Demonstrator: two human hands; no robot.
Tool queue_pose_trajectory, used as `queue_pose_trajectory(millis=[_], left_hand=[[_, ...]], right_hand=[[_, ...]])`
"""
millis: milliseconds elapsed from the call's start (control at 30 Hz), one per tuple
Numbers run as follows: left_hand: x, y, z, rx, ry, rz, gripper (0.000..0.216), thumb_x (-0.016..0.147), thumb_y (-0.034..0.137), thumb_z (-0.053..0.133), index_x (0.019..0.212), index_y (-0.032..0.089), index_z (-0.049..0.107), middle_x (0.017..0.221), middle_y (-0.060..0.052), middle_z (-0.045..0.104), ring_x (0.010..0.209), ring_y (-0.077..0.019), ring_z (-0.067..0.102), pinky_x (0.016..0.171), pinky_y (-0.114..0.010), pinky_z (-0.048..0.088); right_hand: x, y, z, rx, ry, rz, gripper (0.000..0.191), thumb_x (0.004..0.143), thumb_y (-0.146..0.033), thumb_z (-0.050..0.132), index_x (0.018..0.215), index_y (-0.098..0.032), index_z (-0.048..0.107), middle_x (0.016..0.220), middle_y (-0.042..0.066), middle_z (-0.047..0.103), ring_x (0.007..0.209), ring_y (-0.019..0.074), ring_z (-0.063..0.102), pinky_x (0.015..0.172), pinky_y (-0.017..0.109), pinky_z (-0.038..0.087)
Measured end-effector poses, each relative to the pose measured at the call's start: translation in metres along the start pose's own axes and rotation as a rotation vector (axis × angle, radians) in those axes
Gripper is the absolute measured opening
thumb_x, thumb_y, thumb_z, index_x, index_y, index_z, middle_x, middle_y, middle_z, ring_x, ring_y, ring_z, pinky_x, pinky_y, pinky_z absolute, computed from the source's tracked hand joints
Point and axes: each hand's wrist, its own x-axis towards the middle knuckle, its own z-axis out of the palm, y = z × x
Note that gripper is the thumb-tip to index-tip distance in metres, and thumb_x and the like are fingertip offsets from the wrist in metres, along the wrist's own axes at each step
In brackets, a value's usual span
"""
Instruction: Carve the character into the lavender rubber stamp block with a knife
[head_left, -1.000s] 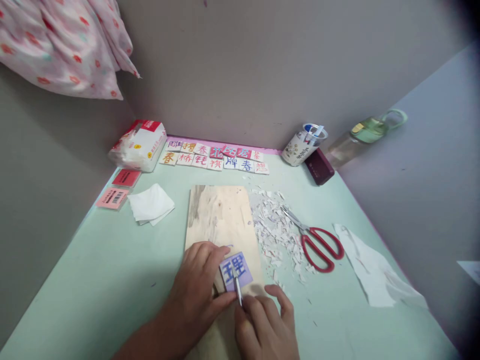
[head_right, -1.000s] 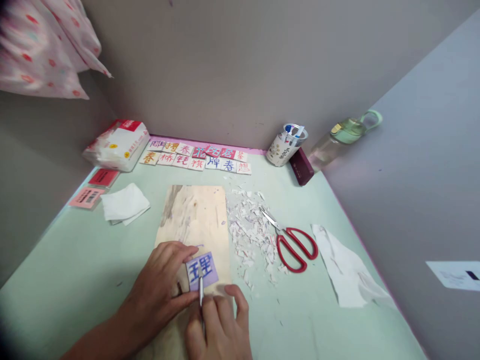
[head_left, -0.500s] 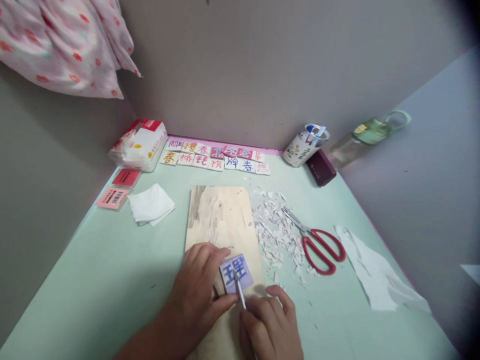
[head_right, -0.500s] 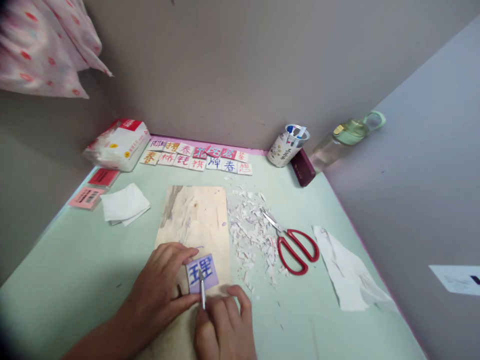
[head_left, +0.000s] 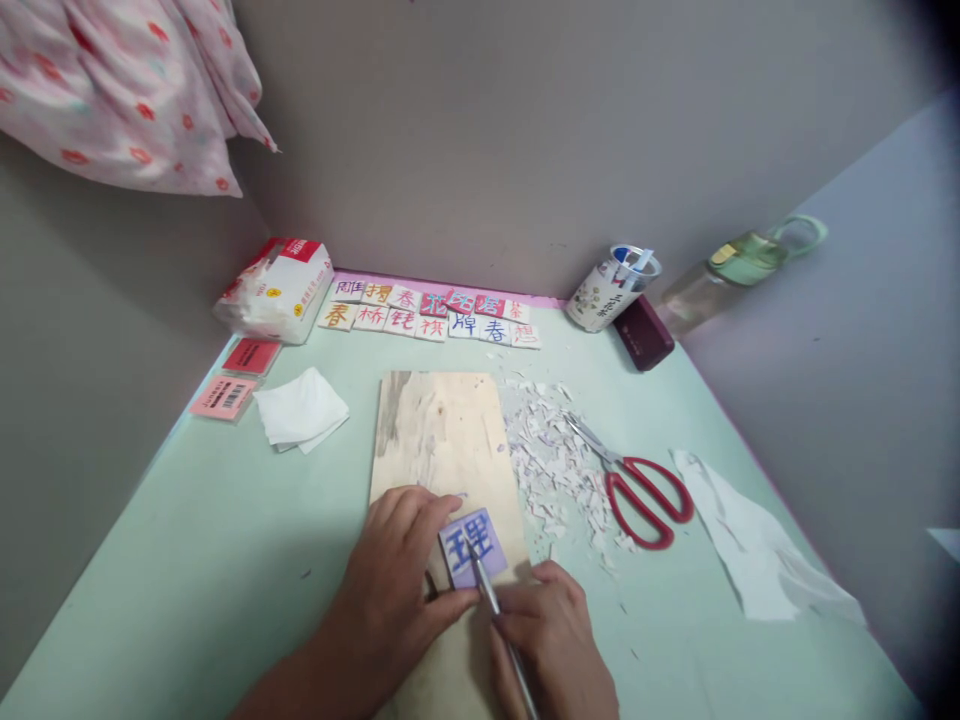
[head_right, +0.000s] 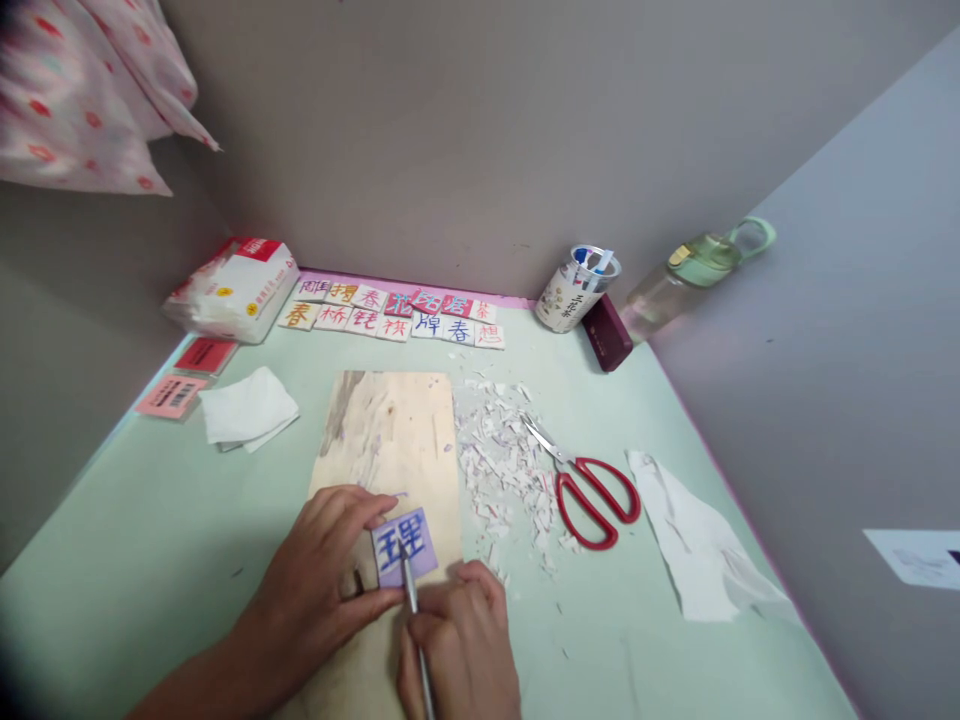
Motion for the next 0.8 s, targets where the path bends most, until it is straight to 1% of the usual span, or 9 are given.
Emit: queue_pose_trajectory(millis=[233,367,500,633,800], left_hand=[[-0.0006,0.0001,-0.0023,-0.019,-0.013,0.0,0.075,0.074,0.019,0.087,0.132,0.025,0.04,0.116,-0.007,0.055,0.107,-0.0301,0.051,0.093,-0.049,0.049],[-0.0018,0.0002,-0.0022,-0.023,-0.019,-0.001,0.074,0.076,0.019,0.085,0.133,0.025,0.039,0.117,-0.007,0.054,0.108,-0.03,0.051,0.094,-0.049,0.048],[-0.0016,0.0002,0.0001,-0.002,-0.001,0.005,0.076,0.071,0.017,0.087,0.13,0.025,0.04,0.116,-0.007,0.054,0.107,-0.0297,0.051,0.093,-0.048,0.048],[-0.0003,-0.0003,0.0006,0.009,0.005,0.004,0.075,0.071,0.018,0.088,0.13,0.024,0.041,0.116,-0.006,0.054,0.107,-0.029,0.051,0.094,-0.047,0.047],[-0.0007,0.0013,-0.0024,0.013,-0.007,0.004,0.074,0.073,0.018,0.086,0.131,0.024,0.04,0.116,-0.007,0.054,0.108,-0.029,0.05,0.094,-0.047,0.047]], right_hand=[[-0.0027,-0.0048,0.0,-0.105,0.006,-0.099,0.022,0.1,-0.006,0.052,0.086,-0.02,0.062,0.078,-0.002,0.069,0.066,0.0118,0.062,0.088,0.035,0.051],[-0.0053,-0.005,-0.0005,-0.117,0.011,-0.11,0.023,0.099,-0.005,0.052,0.085,-0.02,0.062,0.08,-0.001,0.07,0.068,0.012,0.062,0.089,0.036,0.051],[-0.0051,-0.0039,-0.0012,-0.102,-0.003,-0.107,0.022,0.099,-0.005,0.052,0.087,-0.02,0.062,0.084,0.0,0.07,0.072,0.0128,0.064,0.089,0.035,0.051],[-0.0035,-0.0034,-0.0017,-0.1,-0.019,-0.089,0.024,0.1,-0.006,0.049,0.089,-0.022,0.062,0.083,-0.002,0.071,0.07,0.0123,0.063,0.087,0.033,0.051],[-0.0034,-0.0044,-0.0017,-0.137,-0.002,-0.117,0.024,0.097,-0.003,0.052,0.084,-0.021,0.06,0.078,-0.002,0.071,0.066,0.0125,0.063,0.087,0.036,0.051]])
